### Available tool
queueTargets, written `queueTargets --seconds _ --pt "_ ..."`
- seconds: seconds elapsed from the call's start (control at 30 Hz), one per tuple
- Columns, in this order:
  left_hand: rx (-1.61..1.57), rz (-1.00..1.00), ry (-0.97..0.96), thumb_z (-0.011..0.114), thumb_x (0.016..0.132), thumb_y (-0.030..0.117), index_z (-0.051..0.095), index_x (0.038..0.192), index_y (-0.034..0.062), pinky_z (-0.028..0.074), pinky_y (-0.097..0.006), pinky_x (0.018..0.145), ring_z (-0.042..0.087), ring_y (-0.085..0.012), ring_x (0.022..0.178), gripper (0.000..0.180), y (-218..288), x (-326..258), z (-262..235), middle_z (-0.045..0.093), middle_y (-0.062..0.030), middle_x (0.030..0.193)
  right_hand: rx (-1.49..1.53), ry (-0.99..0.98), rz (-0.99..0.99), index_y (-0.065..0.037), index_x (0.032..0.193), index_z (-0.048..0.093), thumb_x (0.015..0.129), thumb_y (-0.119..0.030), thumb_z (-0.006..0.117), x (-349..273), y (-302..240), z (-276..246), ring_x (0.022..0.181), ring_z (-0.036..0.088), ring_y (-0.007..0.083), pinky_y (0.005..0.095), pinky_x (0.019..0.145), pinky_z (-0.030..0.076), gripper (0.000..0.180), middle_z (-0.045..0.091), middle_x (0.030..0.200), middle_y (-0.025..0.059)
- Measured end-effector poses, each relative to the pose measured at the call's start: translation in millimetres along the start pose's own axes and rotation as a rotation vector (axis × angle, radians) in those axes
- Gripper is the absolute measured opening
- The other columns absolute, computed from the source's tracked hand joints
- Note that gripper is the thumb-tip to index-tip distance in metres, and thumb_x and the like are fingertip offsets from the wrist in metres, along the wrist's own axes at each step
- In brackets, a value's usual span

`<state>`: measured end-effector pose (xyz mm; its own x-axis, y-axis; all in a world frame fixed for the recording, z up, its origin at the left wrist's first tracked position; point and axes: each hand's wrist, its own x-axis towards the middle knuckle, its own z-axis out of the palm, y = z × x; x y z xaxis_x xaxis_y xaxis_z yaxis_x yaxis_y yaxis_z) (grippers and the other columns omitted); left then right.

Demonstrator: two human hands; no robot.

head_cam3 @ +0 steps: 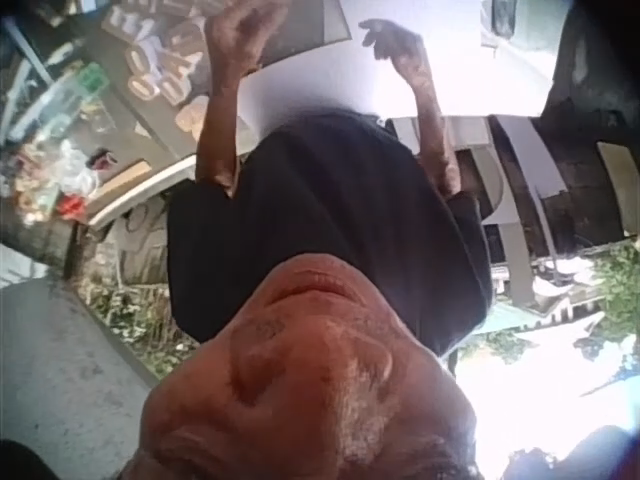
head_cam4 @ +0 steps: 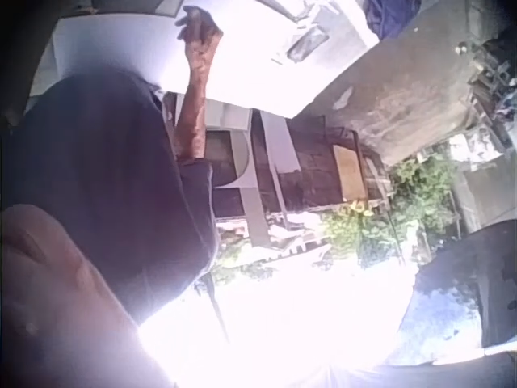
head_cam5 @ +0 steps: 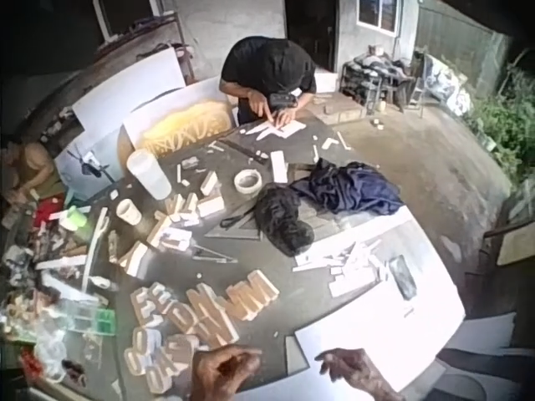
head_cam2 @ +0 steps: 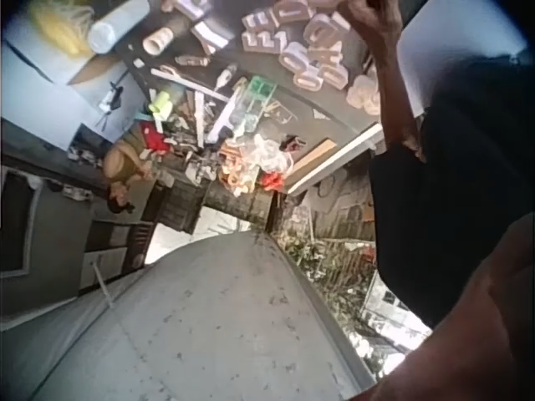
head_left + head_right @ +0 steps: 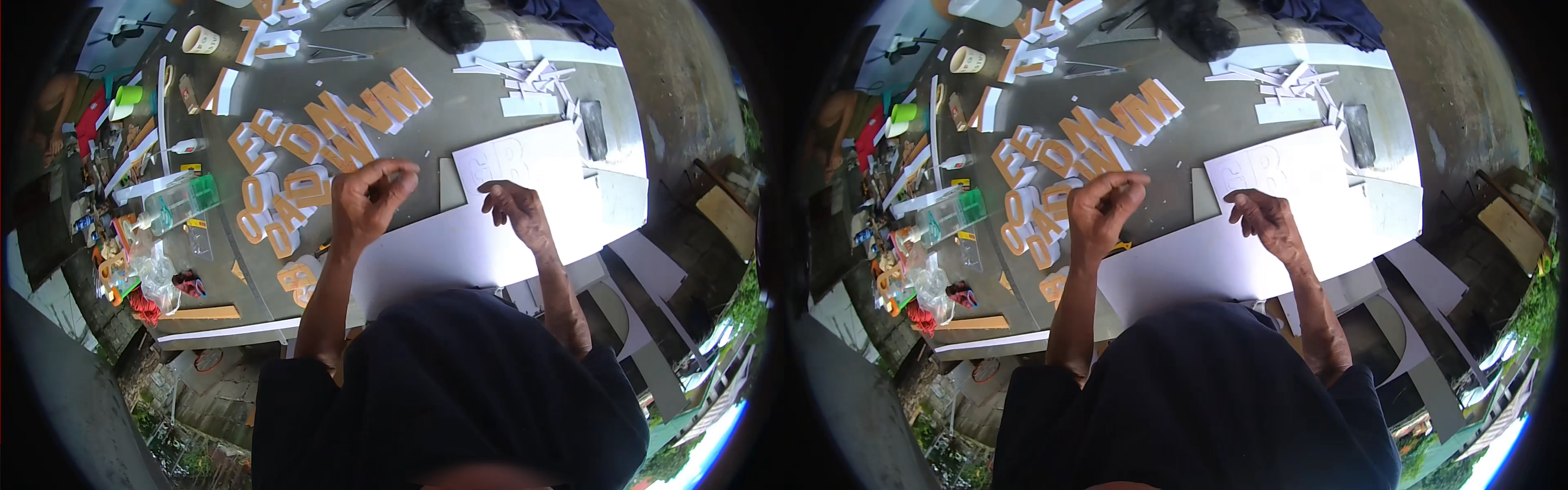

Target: Tracing a letter template onto a board using a pencil.

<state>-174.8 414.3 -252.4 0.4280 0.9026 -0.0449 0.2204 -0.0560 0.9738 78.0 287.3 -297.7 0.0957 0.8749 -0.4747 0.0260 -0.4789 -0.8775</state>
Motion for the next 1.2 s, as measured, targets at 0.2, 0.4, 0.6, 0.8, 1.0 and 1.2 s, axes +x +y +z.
queueTargets --seconds 0.2,0.4,0.6,0.8,1.0,1.2 --pt "-0.15 0.57 -0.334 0.081 0.086 0.023 0.077 0.103 0.0064 0.035 -0.026 0.044 0.042 -0.0078 0.046 0.024 113.9 -65.2 80.5 0.047 0.0039 0.055 -0.18 -0.201 0.113 -0.003 0.109 0.072 0.1 -0.016 0.062 -59.8 47.6 19.5 0.068 0.067 0.0177 0.0341 0.065 0.055 0.019 0.072 0.084 0.0101" --pt "-0.44 0.854 -0.244 0.065 0.092 0.023 0.07 0.111 0.0045 0.044 -0.031 0.053 0.055 -0.0105 0.064 0.027 204.4 -101.1 128.3 0.051 0.0001 0.076 -0.388 -0.088 -0.064 -0.004 0.108 0.072 0.097 -0.01 0.064 -89.1 81.5 -4.3 0.081 0.073 0.0284 0.0377 0.074 0.058 0.015 0.075 0.099 0.0139" --pt "-0.32 0.96 -0.308 0.082 0.082 0.021 0.077 0.109 0.0066 0.03 -0.023 0.046 0.04 -0.0072 0.05 0.031 185.8 -109.2 141.2 0.052 0.005 0.063 -0.509 0.227 -0.078 -0.004 0.105 0.073 0.096 -0.01 0.064 -95.0 88.5 -76.4 0.083 0.072 0.0294 0.038 0.076 0.057 0.014 0.074 0.101 0.0142" --pt "0.148 0.023 -0.135 0.078 0.088 0.012 0.075 0.115 0.0051 0.041 -0.027 0.05 0.049 -0.0086 0.049 0.028 44.5 -144.9 176.2 0.066 -0.0052 0.071 -0.687 0.413 -0.244 -0.003 0.105 0.073 0.094 -0.009 0.064 -76.5 105.7 -165.8 0.081 0.071 0.0337 0.041 0.077 0.056 0.015 0.073 0.097 0.0168" --pt "0.31 -0.265 0.088 0.077 0.089 0.013 0.074 0.115 0.0024 0.042 -0.027 0.051 0.051 -0.0074 0.052 0.028 -52.1 -211.0 184.4 0.07 -0.0069 0.072 -0.773 0.441 -0.354 -0.005 0.104 0.072 0.094 -0.011 0.065 -43.3 100.7 -221.6 0.086 0.071 0.036 0.0428 0.078 0.056 0.013 0.071 0.099 0.0167" --pt "0.155 -0.463 0.335 0.078 0.087 0.017 0.076 0.111 0.0054 0.049 -0.028 0.057 0.06 -0.0111 0.056 0.027 -70.7 -239.5 193.0 0.072 -0.0081 0.071 -0.784 0.354 -0.445 -0.006 0.107 0.071 0.096 -0.011 0.063 -16.3 82.0 -226.7 0.087 0.072 0.0345 0.0406 0.079 0.056 0.015 0.072 0.1 0.0163"
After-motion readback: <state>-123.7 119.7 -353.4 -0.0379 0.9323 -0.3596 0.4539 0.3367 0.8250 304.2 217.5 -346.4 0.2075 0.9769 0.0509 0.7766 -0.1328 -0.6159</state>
